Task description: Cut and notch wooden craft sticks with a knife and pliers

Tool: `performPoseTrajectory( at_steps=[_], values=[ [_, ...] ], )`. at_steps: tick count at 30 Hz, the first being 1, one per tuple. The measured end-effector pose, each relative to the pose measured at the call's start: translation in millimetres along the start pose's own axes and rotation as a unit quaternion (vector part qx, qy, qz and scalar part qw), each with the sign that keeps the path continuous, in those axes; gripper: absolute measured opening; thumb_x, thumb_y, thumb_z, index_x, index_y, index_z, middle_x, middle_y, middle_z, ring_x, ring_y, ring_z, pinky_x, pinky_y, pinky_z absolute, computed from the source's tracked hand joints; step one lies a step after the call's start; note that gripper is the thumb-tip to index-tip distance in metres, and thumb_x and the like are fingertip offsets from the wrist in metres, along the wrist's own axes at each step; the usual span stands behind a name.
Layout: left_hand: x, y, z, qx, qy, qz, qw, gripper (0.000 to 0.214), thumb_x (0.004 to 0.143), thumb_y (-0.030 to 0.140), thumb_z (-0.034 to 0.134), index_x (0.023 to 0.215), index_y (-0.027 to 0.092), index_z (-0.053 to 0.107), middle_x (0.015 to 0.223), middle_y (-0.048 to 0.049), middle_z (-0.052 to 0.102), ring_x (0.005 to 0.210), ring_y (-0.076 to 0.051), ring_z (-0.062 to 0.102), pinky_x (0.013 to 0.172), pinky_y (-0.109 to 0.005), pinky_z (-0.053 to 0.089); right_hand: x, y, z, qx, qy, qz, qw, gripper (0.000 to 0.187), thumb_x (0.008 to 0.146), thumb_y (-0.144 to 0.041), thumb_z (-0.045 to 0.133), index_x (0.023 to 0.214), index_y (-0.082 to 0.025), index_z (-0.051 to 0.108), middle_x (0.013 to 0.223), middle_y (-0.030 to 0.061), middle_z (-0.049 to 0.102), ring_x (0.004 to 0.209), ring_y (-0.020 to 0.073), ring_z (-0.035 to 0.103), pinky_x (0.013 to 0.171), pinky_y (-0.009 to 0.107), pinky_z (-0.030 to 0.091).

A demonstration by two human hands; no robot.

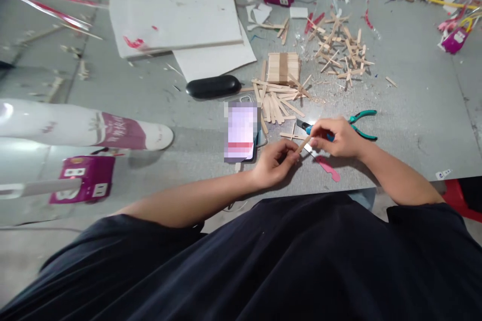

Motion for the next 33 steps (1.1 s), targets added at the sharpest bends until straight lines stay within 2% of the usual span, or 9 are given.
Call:
performPoseTrajectory(
  at_steps=[4,9,13,17,19,23,26,29,33],
  values=[
    [-1,3,0.7,0.046,-0.028,0.039,0.998,0.014,0.116,0.034,0.061,0.109,0.024,0.065,0.076,0.0013,0.075,0.06,-0.013,0.064,0.059,-0.026,0.047,-2,-7,20,-0.024,-0.072,-0.021,0.997,0.053,0.119,-0.066,0.06,0.088,-0.023,0.07,0.069,-0.0011,0.065,0.065,0.0148,0.056,0.067,0.032,0.042],
    [-2,-1,1.7,0.097,-0.049,0.074,0.991,0.009,0.115,0.032,0.06,0.111,0.025,0.063,0.077,0.0003,0.077,0.062,-0.016,0.069,0.063,-0.028,0.05,-6,-13,31,-0.024,-0.118,-0.014,0.993,0.052,0.127,-0.051,0.044,0.091,-0.022,0.068,0.068,-0.0023,0.064,0.062,0.0135,0.058,0.064,0.028,0.045],
    [-6,-5,4.4,0.157,-0.036,0.084,0.983,0.009,0.115,0.032,0.059,0.116,0.025,0.064,0.085,-0.0023,0.081,0.065,-0.017,0.072,0.066,-0.03,0.054,-6,-8,32,-0.042,-0.097,-0.031,0.994,0.053,0.127,-0.054,0.043,0.093,-0.023,0.07,0.069,-0.0018,0.066,0.062,0.0144,0.059,0.065,0.029,0.045],
    [-5,-1,-1.2,0.248,-0.02,0.066,0.966,0.028,0.115,0.032,0.06,0.14,0.022,0.064,0.079,0.0008,0.077,0.062,-0.017,0.068,0.066,-0.03,0.053,-2,4,25,-0.089,-0.035,-0.064,0.993,0.064,0.124,-0.069,0.041,0.089,-0.024,0.069,0.069,0.0002,0.063,0.063,0.0166,0.055,0.067,0.033,0.039],
    [3,3,-15.4,0.311,-0.008,0.042,0.949,0.034,0.114,0.033,0.06,0.144,0.021,0.065,0.079,-0.0008,0.077,0.066,-0.019,0.07,0.069,-0.032,0.054,-1,9,19,-0.113,-0.009,-0.08,0.99,0.066,0.124,-0.07,0.04,0.087,-0.024,0.07,0.07,0.0015,0.064,0.065,0.0172,0.054,0.069,0.035,0.037],
    [36,9,-62.2,0.446,0.029,-0.042,0.893,0.027,0.114,0.032,0.054,0.124,0.022,0.077,0.092,-0.0103,0.081,0.081,-0.027,0.075,0.078,-0.041,0.054,1,15,11,-0.153,0.023,-0.1,0.983,0.062,0.126,-0.061,0.043,0.084,-0.024,0.069,0.07,0.0019,0.065,0.065,0.017,0.054,0.069,0.036,0.035],
    [60,8,-87.9,0.517,0.032,-0.097,0.85,0.034,0.118,0.04,0.053,0.117,0.019,0.081,0.117,-0.0185,0.082,0.099,-0.033,0.078,0.087,-0.046,0.057,2,16,13,-0.175,0.031,-0.117,0.977,0.06,0.125,-0.058,0.046,0.083,-0.023,0.07,0.068,0.0006,0.063,0.063,0.0163,0.051,0.067,0.037,0.032],
    [73,3,-90.2,0.556,-0.007,-0.115,0.823,0.034,0.113,0.05,0.068,0.114,0.02,0.084,0.135,-0.0203,0.078,0.122,-0.039,0.076,0.102,-0.051,0.057,3,17,16,-0.192,0.031,-0.132,0.972,0.061,0.124,-0.058,0.047,0.079,-0.024,0.069,0.065,-0.0001,0.06,0.061,0.0162,0.047,0.066,0.037,0.029],
    [81,-6,-76.2,0.584,-0.058,-0.114,0.802,0.039,0.109,0.057,0.076,0.123,0.022,0.082,0.146,-0.019,0.077,0.138,-0.043,0.069,0.115,-0.056,0.051,5,17,14,-0.207,0.041,-0.139,0.968,0.059,0.123,-0.055,0.05,0.076,-0.024,0.067,0.063,-0.0006,0.056,0.061,0.0166,0.046,0.066,0.038,0.029]
  ],
)
Point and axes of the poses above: each hand's wrist, its own x-axis towards the middle knuckle, its own z-axis out of the palm, y = z × x, the point moved 5 cm from there along x, towards the middle knuckle
